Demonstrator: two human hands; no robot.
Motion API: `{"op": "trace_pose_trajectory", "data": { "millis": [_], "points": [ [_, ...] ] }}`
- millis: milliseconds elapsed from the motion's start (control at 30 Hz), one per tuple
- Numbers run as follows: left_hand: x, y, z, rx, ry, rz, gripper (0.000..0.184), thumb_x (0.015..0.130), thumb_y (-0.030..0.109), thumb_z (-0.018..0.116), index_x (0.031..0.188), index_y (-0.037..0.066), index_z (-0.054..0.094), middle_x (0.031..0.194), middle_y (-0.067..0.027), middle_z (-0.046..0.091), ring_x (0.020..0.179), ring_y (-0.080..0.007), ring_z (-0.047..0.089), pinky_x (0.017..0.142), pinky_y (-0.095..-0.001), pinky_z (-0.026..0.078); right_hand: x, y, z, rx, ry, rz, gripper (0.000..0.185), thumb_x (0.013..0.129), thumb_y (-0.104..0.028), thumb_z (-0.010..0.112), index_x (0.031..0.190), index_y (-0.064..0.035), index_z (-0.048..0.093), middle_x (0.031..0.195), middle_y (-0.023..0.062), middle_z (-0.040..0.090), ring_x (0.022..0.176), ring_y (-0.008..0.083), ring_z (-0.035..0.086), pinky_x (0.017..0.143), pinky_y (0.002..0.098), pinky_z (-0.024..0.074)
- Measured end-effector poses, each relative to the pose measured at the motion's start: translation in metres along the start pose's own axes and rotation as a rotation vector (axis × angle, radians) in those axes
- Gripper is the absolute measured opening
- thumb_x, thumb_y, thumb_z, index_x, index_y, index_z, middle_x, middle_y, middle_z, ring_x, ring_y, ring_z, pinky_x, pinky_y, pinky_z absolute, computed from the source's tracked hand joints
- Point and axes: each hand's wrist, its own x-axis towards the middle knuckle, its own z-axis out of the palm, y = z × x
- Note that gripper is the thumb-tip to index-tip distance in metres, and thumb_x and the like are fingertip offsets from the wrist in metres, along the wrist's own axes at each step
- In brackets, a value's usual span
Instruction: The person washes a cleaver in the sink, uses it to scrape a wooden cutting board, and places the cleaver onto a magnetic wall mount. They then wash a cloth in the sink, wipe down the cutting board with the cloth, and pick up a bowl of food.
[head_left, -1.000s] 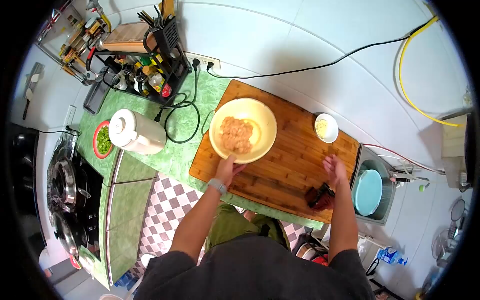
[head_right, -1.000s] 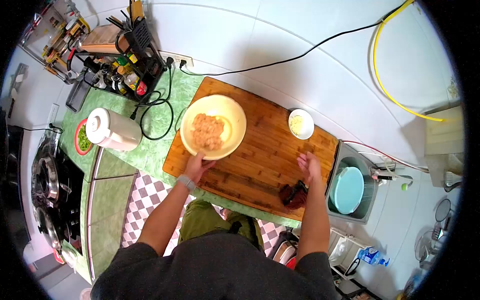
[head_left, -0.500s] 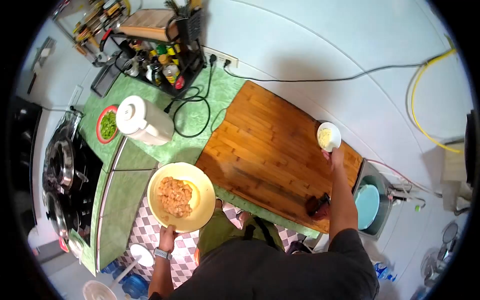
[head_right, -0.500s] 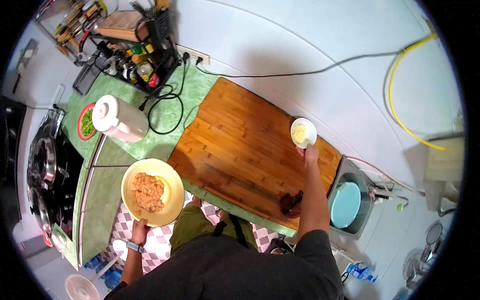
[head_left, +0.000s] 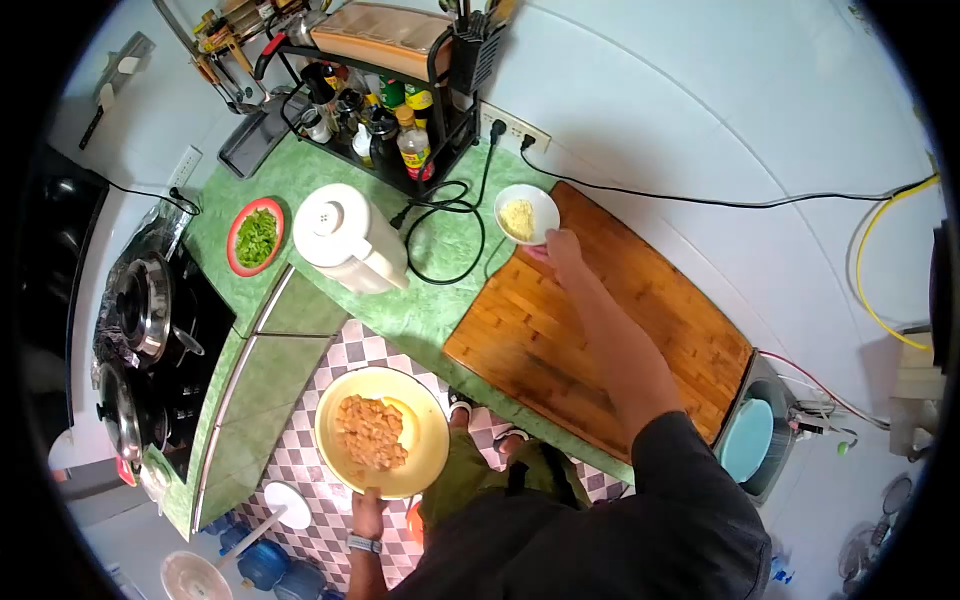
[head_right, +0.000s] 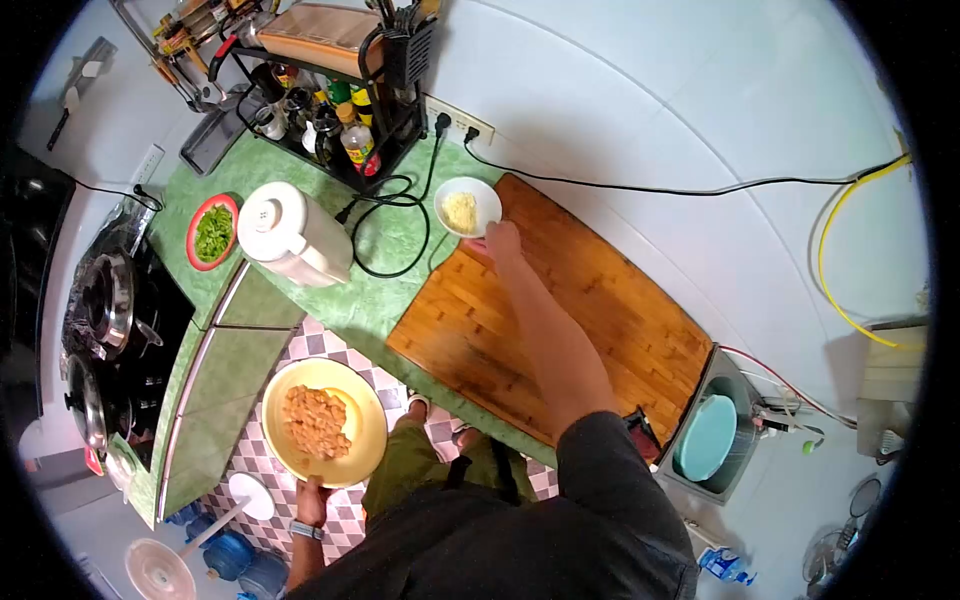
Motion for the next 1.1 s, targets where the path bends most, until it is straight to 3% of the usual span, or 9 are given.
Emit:
{"op": "trace_pose_trajectory", "data": {
  "millis": [67,167,333,400,567,733,833,900,1100],
  "points": [
    [-0.006,0.003,0.001,-0.053,0.000,0.008,0.036,0.090,0.021,0.055,0.119,0.000,0.059,0.108,-0.0065,0.066,0.091,-0.0168,0.064,0.072,-0.0302,0.053,0.013,-0.009,0.030,-0.046,0.103,0.045,0.036,0.100,-0.009,0.038,0.127,0.0151,0.044,0.110,0.0248,0.063,0.088,0.0306,0.071,0.073,0.0305,0.0620],
    [-0.012,0.023,0.008,-0.094,-0.030,0.000,0.039,0.090,0.017,0.054,0.124,0.000,0.057,0.114,-0.0083,0.065,0.099,-0.0203,0.065,0.079,-0.0338,0.055,0.032,-0.006,0.051,-0.079,0.112,0.049,0.036,0.098,-0.007,0.041,0.126,0.0154,0.045,0.104,0.0239,0.065,0.078,0.0310,0.073,0.062,0.0295,0.0627],
    [0.014,0.014,-0.015,-0.085,-0.045,-0.016,0.040,0.090,0.016,0.055,0.126,-0.003,0.052,0.117,-0.0146,0.064,0.102,-0.0290,0.066,0.086,-0.0459,0.059,0.021,0.007,0.037,0.022,0.135,0.209,0.031,0.100,-0.022,0.050,0.118,0.0029,0.055,0.094,0.0149,0.068,0.075,0.0266,0.069,0.065,0.0367,0.0610],
    [0.018,0.015,-0.014,-0.014,-0.106,-0.024,0.041,0.090,0.015,0.055,0.127,-0.003,0.052,0.118,-0.0148,0.063,0.103,-0.0286,0.066,0.087,-0.0449,0.058,-0.031,0.011,-0.004,-0.285,0.115,-0.020,0.033,0.098,-0.032,0.055,0.097,-0.0021,0.067,0.092,0.0116,0.071,0.079,0.0252,0.068,0.074,0.0388,0.0560],
    [0.033,0.024,-0.004,-0.060,-0.187,0.022,0.047,0.090,0.016,0.055,0.131,-0.005,0.049,0.125,-0.0161,0.061,0.107,-0.0287,0.065,0.090,-0.0411,0.057,-0.188,0.109,-0.181,-0.765,0.439,-0.611,0.039,0.088,-0.027,0.068,0.118,-0.0036,0.064,0.111,0.0170,0.067,0.105,0.0329,0.063,0.091,0.0431,0.0496],
    [0.036,0.053,0.024,0.027,-0.193,0.001,0.052,0.088,0.018,0.056,0.134,-0.003,0.047,0.117,-0.0132,0.064,0.096,-0.0225,0.067,0.080,-0.0339,0.057,-0.346,0.153,-0.304,-1.260,0.944,-0.195,0.070,0.075,-0.031,0.080,0.138,-0.0153,0.053,0.138,0.0164,0.048,0.125,0.0377,0.046,0.099,0.0503,0.0422],
    [0.043,0.053,0.033,0.003,-0.207,0.010,0.046,0.087,0.018,0.056,0.128,-0.003,0.051,0.110,-0.0120,0.066,0.092,-0.0210,0.066,0.077,-0.0318,0.056,-0.357,0.162,-0.330,-1.323,0.797,-0.184,0.082,0.075,-0.035,0.081,0.146,-0.0189,0.044,0.143,0.0212,0.041,0.127,0.0421,0.042,0.105,0.0514,0.0371],
    [0.056,0.048,0.030,0.019,-0.200,-0.012,0.041,0.087,0.018,0.056,0.123,-0.003,0.054,0.107,-0.0117,0.067,0.092,-0.0204,0.065,0.075,-0.0306,0.055,-0.350,0.177,-0.330,-1.246,0.745,-0.237,0.084,0.070,-0.037,0.084,0.142,-0.0158,0.046,0.141,0.0149,0.044,0.130,0.0368,0.039,0.101,0.0570,0.0363],
    [0.034,0.039,0.048,-0.044,-0.279,-0.022,0.049,0.088,0.027,0.060,0.125,-0.004,0.051,0.114,-0.0084,0.064,0.096,-0.0193,0.062,0.079,-0.0315,0.050,-0.392,0.227,-0.346,-0.968,0.677,-0.004,0.062,0.075,-0.026,0.081,0.130,-0.0144,0.054,0.127,0.0137,0.051,0.127,0.0314,0.046,0.099,0.0493,0.0402]
  ]
}}
